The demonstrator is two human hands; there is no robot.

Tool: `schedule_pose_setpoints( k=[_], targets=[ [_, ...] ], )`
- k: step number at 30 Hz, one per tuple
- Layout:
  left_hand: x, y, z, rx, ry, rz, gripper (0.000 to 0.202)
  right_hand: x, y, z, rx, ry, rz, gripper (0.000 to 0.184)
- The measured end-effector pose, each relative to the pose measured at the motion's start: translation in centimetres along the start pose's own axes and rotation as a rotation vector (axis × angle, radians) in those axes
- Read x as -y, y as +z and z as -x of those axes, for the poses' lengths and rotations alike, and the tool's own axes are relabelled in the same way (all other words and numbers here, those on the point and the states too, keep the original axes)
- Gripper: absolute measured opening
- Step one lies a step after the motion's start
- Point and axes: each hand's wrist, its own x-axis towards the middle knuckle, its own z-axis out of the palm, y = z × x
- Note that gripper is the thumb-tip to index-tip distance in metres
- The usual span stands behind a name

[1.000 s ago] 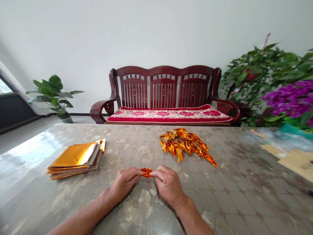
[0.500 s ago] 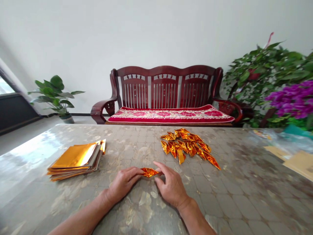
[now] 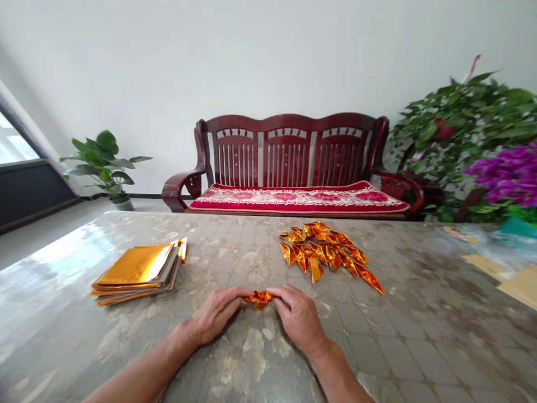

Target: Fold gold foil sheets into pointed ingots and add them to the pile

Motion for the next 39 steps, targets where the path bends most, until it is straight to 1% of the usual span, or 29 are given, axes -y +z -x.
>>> schedule_pose_setpoints(
  k=[5,11,17,20,25,29,31,33,37,39],
  targets=[
    [0.2,0.0,-0.1,0.000,-0.049,0.042,0.033,-0.1,0.2,0.0,-0.009,0.047,-0.028,0.025],
    [0.3,-0.3,0.1,-0.001,0.011,0.055,0.036,-0.2,0.4,0.0,-0.021,0.105,-0.045,0.025],
    [0.5,0.2,-0.2,-0.020,0.014,0.051,0.030,-0.3,0.4,0.0,-0.020,0.132,-0.059,0.026],
    [0.9,0.5,-0.4,-0.046,0.016,0.049,0.029,-0.3,0.4,0.0,-0.022,0.122,-0.063,0.025],
    [1.4,0.7,-0.3,-0.112,-0.029,0.074,0.025,-0.5,0.6,0.1,-0.018,0.124,-0.063,0.025],
    [1.6,1.3,-0.3,-0.221,-0.079,0.095,0.020,-0.4,0.7,0.2,-0.031,0.125,-0.058,0.026],
    [1.5,1.6,-0.4,-0.284,-0.116,0.083,0.019,-0.2,0.6,0.3,-0.037,0.121,-0.046,0.028],
    [1.2,1.7,-0.4,-0.322,-0.135,0.056,0.019,0.0,0.5,0.3,-0.041,0.116,-0.035,0.030],
    [0.6,1.6,-0.3,-0.325,-0.096,0.025,0.021,0.2,0.3,0.2,-0.059,0.083,-0.018,0.030],
    [0.6,1.5,-0.3,-0.331,-0.079,0.047,0.020,0.3,0.3,0.1,-0.081,0.051,-0.003,0.027]
  ],
)
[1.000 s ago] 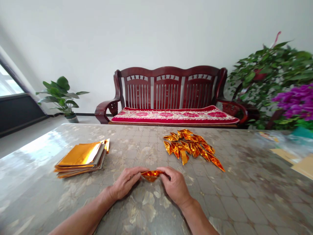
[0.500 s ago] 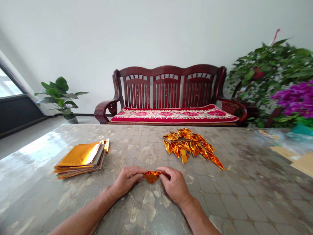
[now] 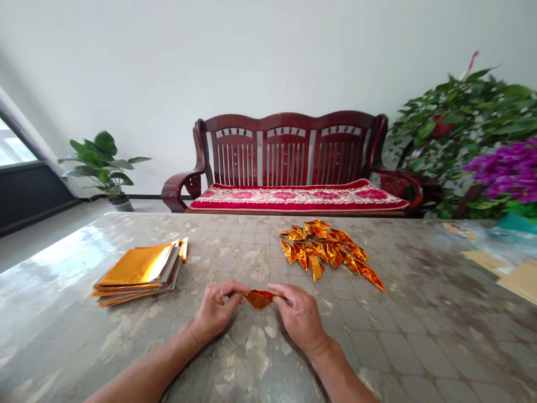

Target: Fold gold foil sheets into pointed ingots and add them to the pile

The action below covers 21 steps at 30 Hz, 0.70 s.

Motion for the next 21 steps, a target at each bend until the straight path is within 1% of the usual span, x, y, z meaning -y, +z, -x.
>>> schedule_pose_setpoints(
  k=[3,6,8,10,12,14,17,19,21],
  targets=[
    [0.3,0.2,-0.1,-0.027,-0.034,0.120,0.015,0.1,-0.1,-0.1,-0.044,-0.024,0.025,0.026],
    [0.9,0.6,-0.3,-0.032,-0.095,0.221,0.017,0.2,0.0,0.0,-0.068,-0.031,0.038,0.026],
    [1.3,0.8,-0.3,-0.016,-0.126,0.238,0.015,0.2,0.1,0.1,-0.072,-0.046,0.037,0.023],
    [1.5,0.8,-0.3,0.000,-0.127,0.210,0.011,0.3,0.1,0.1,-0.067,-0.065,0.033,0.019],
    [1.6,0.5,-0.1,0.016,-0.079,0.138,0.011,0.4,0.0,0.1,-0.048,-0.092,0.034,0.017],
    [1.5,0.0,0.0,0.046,0.001,0.057,0.014,0.5,-0.2,0.0,-0.014,-0.129,0.040,0.016],
    [1.2,-0.6,0.1,0.133,0.112,-0.012,0.016,0.4,-0.5,0.0,0.063,-0.174,0.046,0.021],
    [1.0,-0.9,0.0,0.188,0.144,-0.038,0.015,0.2,-0.6,0.1,0.108,-0.176,0.048,0.024],
    [1.0,-0.9,-0.1,0.217,0.142,-0.050,0.014,0.1,-0.6,0.0,0.151,-0.158,0.050,0.026]
  ],
)
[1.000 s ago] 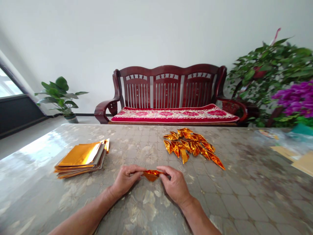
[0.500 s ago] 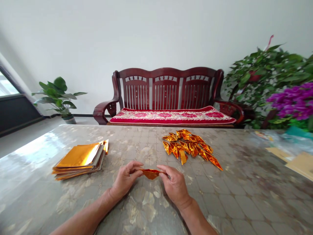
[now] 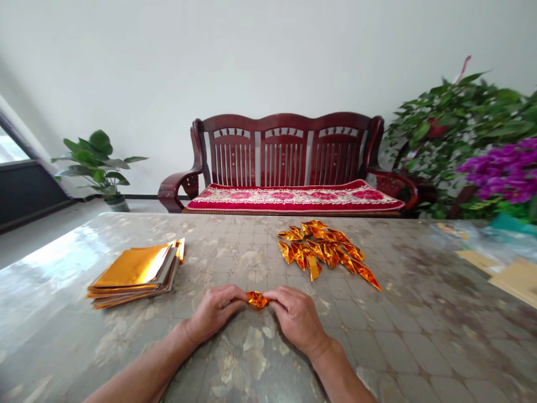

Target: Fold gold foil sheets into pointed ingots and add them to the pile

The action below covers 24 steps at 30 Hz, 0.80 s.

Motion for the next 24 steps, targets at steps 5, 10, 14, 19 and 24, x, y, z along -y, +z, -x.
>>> schedule_pose_setpoints(
  k=[5,10,14,19,24],
  targets=[
    [0.22,0.36,-0.11,0.023,-0.006,0.011,0.014,-0.21,0.06,-0.12,0.127,0.012,-0.042,0.017],
    [0.10,0.45,-0.17,0.101,0.055,0.049,0.018,0.00,0.18,0.04,0.162,-0.008,-0.042,0.016],
    [-0.20,0.50,-0.24,0.104,0.050,0.065,0.018,0.18,0.38,0.16,0.163,-0.038,-0.030,0.016],
    [-0.62,0.62,-0.31,0.064,0.031,0.121,0.018,0.17,0.30,-0.03,0.120,-0.062,0.009,0.018],
    [-0.62,0.72,-0.36,0.054,0.013,0.107,0.017,0.45,0.16,0.00,0.109,-0.087,0.010,0.015]
  ],
)
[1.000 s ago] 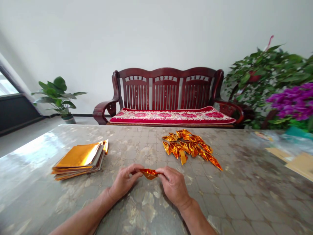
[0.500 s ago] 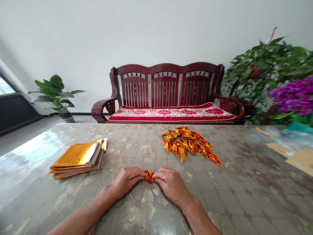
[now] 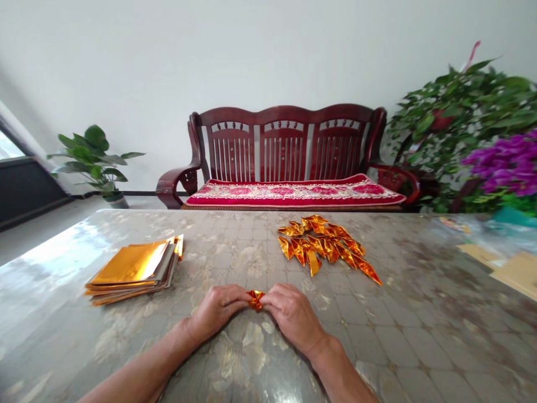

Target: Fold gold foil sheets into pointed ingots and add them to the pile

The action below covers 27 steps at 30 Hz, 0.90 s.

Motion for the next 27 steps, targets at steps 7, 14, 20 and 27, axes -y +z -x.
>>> schedule_pose_setpoints(
  k=[7,14,20,27],
  targets=[
    [0.22,0.22,-0.12,-0.006,-0.072,-0.009,0.016,0.57,0.27,-0.13,0.010,0.023,-0.019,0.017],
    [-0.31,0.36,0.03,0.013,-0.050,-0.028,0.020,0.92,0.37,-0.08,0.001,0.032,0.016,0.019],
    [-0.54,0.41,0.00,0.026,-0.022,-0.047,0.021,1.04,0.32,-0.19,0.020,0.049,-0.026,0.015],
    [-0.29,0.36,0.13,0.051,-0.002,-0.006,0.020,0.86,0.67,-0.14,-0.009,0.067,-0.076,0.017]
  ],
)
